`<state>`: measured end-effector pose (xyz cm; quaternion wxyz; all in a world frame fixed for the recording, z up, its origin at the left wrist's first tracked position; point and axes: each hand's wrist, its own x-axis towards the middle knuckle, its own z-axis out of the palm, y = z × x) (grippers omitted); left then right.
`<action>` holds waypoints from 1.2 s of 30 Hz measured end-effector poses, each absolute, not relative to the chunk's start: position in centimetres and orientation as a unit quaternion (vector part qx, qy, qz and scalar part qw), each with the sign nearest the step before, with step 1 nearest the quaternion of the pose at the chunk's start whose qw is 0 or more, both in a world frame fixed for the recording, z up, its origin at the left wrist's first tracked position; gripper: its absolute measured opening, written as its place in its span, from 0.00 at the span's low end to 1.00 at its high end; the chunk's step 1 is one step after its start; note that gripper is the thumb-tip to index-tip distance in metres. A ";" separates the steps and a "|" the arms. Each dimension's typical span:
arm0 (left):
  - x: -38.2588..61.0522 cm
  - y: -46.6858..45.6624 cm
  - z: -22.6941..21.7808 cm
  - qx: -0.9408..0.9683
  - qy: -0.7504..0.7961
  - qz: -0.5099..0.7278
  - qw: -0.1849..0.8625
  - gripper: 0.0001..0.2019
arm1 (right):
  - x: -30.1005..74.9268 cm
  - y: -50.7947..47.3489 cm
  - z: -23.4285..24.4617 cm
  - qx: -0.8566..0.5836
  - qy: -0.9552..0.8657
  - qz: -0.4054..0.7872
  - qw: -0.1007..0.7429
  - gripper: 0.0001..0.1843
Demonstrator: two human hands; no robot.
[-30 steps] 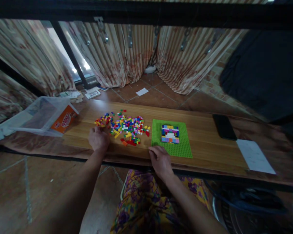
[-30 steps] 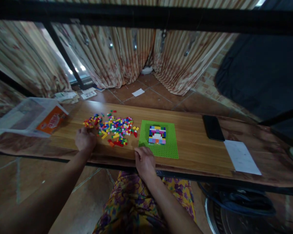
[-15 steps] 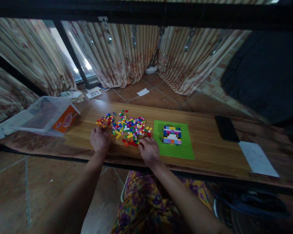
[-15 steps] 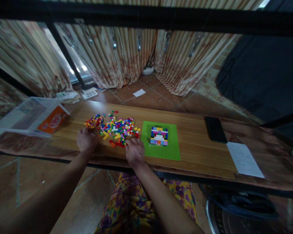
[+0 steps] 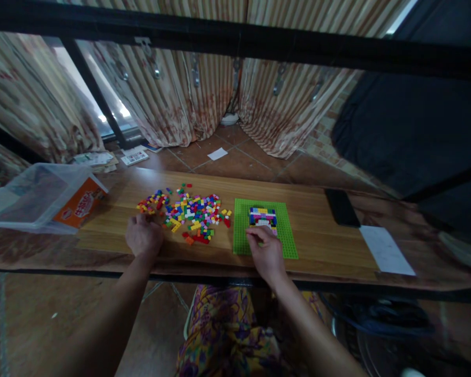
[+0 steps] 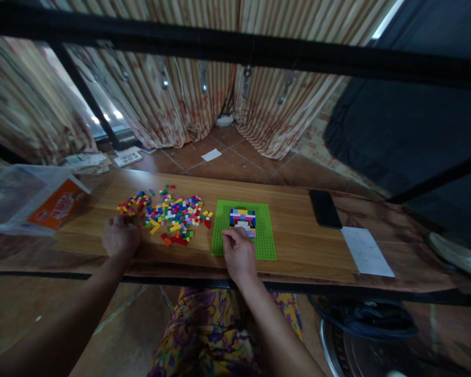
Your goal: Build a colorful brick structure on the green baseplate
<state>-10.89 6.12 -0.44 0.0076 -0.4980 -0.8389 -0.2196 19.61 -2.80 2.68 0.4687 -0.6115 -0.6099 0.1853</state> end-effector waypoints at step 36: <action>-10.7 6.1 -0.1 -0.500 -0.835 -0.231 -0.004 0.17 | 27.2 4.3 7.1 -0.704 -0.679 0.182 0.096 0.12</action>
